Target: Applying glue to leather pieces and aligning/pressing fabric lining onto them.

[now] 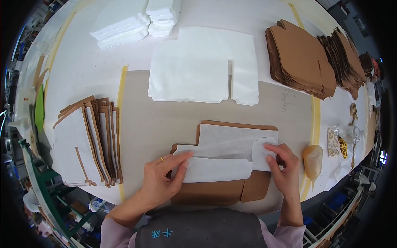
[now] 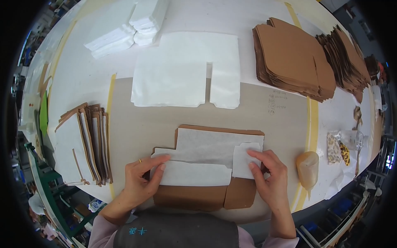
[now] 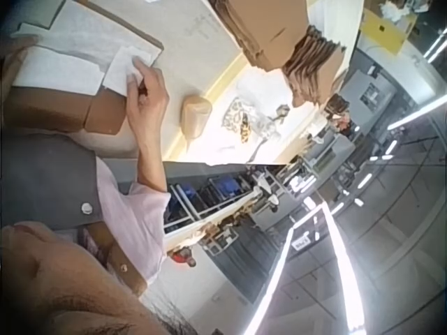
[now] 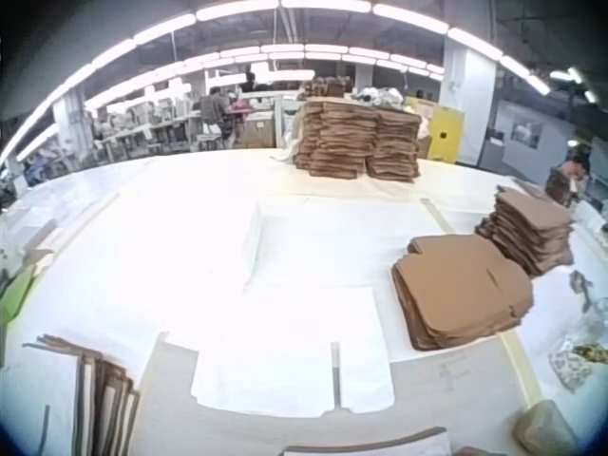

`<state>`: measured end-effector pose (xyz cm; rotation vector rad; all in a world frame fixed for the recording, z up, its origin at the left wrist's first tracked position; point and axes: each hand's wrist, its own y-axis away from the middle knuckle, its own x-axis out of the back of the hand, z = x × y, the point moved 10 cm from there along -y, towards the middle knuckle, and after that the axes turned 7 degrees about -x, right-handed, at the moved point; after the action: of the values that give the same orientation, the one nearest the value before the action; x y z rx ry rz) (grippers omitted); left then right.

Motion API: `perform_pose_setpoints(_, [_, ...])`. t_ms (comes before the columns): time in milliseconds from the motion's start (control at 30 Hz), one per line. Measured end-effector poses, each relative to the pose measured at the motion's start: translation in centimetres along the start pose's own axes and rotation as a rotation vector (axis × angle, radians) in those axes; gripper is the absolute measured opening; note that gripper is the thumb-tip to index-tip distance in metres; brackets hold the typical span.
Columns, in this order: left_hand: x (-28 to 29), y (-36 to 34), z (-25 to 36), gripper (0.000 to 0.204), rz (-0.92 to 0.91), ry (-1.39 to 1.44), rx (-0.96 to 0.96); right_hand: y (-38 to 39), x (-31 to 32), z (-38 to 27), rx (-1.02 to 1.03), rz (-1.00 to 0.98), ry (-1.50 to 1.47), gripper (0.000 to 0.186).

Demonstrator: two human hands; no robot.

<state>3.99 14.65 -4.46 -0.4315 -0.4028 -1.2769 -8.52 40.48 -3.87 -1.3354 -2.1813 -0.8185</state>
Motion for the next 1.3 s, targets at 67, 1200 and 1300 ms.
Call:
perform_pose_setpoints(67, [0.0,0.1,0.0,0.025,0.001,0.000,0.001,-0.1,0.0,-0.1,0.004,-0.004,0.000,0.028])
perform_pose_setpoints(1200, [-0.1,0.5,-0.5,0.024,-0.055,-0.108,0.069,-0.7,-0.7,0.7,-0.085,-0.089,-0.106,0.021])
perform_pose_setpoints(1300, [0.2,0.6,-0.2,0.024,-0.010,-0.054,0.030,-0.4,0.2,-0.1,-0.024,-0.040,-0.039,0.022])
